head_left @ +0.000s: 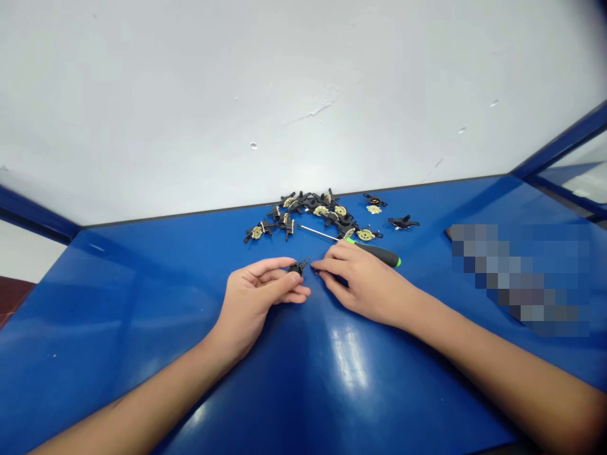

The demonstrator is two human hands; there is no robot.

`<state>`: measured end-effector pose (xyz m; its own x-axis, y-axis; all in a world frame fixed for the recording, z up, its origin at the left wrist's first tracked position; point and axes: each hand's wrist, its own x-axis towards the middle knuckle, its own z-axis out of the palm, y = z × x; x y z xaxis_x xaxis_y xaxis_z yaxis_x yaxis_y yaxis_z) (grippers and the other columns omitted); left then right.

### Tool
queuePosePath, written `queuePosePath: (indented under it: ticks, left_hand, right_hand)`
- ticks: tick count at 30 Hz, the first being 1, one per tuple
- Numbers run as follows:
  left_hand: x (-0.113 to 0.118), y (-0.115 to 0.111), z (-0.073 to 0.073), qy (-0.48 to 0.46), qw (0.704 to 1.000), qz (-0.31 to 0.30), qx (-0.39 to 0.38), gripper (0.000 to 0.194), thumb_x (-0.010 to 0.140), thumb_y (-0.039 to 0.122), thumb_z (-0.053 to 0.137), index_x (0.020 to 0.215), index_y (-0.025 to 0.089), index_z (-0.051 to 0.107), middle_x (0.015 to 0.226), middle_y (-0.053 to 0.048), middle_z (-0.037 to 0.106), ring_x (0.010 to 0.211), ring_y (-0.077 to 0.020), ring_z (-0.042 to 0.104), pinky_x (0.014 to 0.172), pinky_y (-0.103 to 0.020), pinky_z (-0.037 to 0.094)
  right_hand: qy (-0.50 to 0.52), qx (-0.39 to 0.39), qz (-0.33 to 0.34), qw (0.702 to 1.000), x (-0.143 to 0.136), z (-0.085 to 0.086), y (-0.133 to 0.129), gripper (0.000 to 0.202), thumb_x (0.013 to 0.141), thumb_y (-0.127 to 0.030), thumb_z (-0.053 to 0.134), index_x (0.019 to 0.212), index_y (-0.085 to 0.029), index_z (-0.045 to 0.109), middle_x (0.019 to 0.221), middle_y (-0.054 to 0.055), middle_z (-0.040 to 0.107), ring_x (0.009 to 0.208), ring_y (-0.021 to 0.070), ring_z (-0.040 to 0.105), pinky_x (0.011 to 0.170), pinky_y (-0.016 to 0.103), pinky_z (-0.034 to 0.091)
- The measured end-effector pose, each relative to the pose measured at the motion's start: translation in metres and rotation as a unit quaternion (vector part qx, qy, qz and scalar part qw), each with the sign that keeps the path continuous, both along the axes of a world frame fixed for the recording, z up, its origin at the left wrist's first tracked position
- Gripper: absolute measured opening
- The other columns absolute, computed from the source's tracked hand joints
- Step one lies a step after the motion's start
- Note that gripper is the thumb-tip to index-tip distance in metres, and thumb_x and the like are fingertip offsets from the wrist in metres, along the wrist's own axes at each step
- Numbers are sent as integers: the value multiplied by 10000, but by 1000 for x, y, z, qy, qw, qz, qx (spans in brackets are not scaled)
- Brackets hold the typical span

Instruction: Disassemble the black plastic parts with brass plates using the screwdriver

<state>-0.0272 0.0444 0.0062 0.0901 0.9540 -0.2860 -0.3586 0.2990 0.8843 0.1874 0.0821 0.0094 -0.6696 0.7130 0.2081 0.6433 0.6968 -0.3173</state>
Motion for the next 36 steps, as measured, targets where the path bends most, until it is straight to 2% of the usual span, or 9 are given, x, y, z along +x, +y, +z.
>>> queuePosePath:
  ticks: [2, 7, 12, 15, 18, 21, 31, 33, 36]
  left_hand:
    - [0, 0, 0, 5, 1000, -2, 0, 329, 732, 195, 907, 1015, 111, 759, 768, -82, 826, 677, -206, 801, 647, -241, 658]
    - [1, 0, 0, 16, 1000, -10, 1, 345, 722, 217, 914, 1010, 110, 757, 760, -82, 824, 670, -212, 801, 647, -248, 658]
    - [3, -1, 1, 34, 999, -13, 8, 338, 724, 220, 910, 994, 100, 747, 748, -83, 821, 702, -226, 811, 676, -253, 662]
    - [4, -2, 2, 51, 999, -11, 13, 366, 705, 204, 919, 1008, 96, 747, 745, -71, 819, 718, -224, 814, 703, -249, 660]
    - [4, -4, 2, 74, 997, -19, 28, 382, 694, 196, 921, 1024, 103, 753, 783, -65, 825, 736, -214, 814, 740, -255, 659]
    - [5, -6, 1, 91, 994, -31, 55, 334, 722, 213, 902, 1010, 120, 761, 812, -63, 831, 739, -212, 812, 751, -277, 666]
    - [7, -8, 1, 64, 995, -35, 71, 248, 759, 170, 880, 988, 147, 786, 837, -36, 840, 755, -175, 810, 771, -230, 662]
    - [6, -8, 2, 59, 995, -36, 68, 222, 769, 175, 876, 973, 151, 792, 816, -30, 837, 728, -169, 806, 752, -224, 662]
    - [5, -8, 2, 49, 995, -43, 71, 197, 777, 165, 870, 959, 150, 797, 793, -33, 835, 700, -166, 802, 721, -215, 660]
  right_hand:
    - [-14, 1, 3, 1000, -1, 1, 0, 297, 1001, -161, 506, 1203, -155, 725, 900, 95, 658, 863, 229, 611, 808, 379, 513]
    - [-4, -17, 22, 1000, 0, 4, 1, 224, 981, -136, 530, 1036, -161, 745, 936, 94, 673, 875, 212, 638, 803, 348, 514]
    - [131, -68, 3, 989, 2, 9, -1, 133, 946, -142, 594, 935, -178, 721, 873, 50, 724, 797, 166, 661, 748, 306, 525]
    - [279, -196, -60, 938, -2, 11, -7, 92, 942, -258, 648, 920, -184, 698, 774, 26, 731, 636, 131, 660, 607, 268, 542]
    - [379, -385, -86, 837, -12, 10, -15, 250, 907, -407, 710, 922, -162, 664, 665, 19, 712, 477, 126, 632, 461, 259, 539]
    - [407, -443, -89, 794, -21, 7, -22, 342, 849, -475, 767, 888, -151, 662, 632, 18, 699, 454, 126, 623, 419, 249, 534]
    - [373, -275, -124, 877, -26, 5, -29, 98, 877, -236, 687, 812, -170, 719, 682, 3, 699, 533, 86, 578, 486, 205, 468]
    - [374, -269, -123, 879, -26, 6, -29, 90, 861, -229, 696, 798, -169, 721, 683, 7, 695, 560, 96, 587, 504, 212, 468]
    - [401, -302, -125, 856, -25, 6, -26, 96, 826, -248, 753, 806, -164, 711, 657, 1, 687, 554, 99, 597, 508, 213, 474]
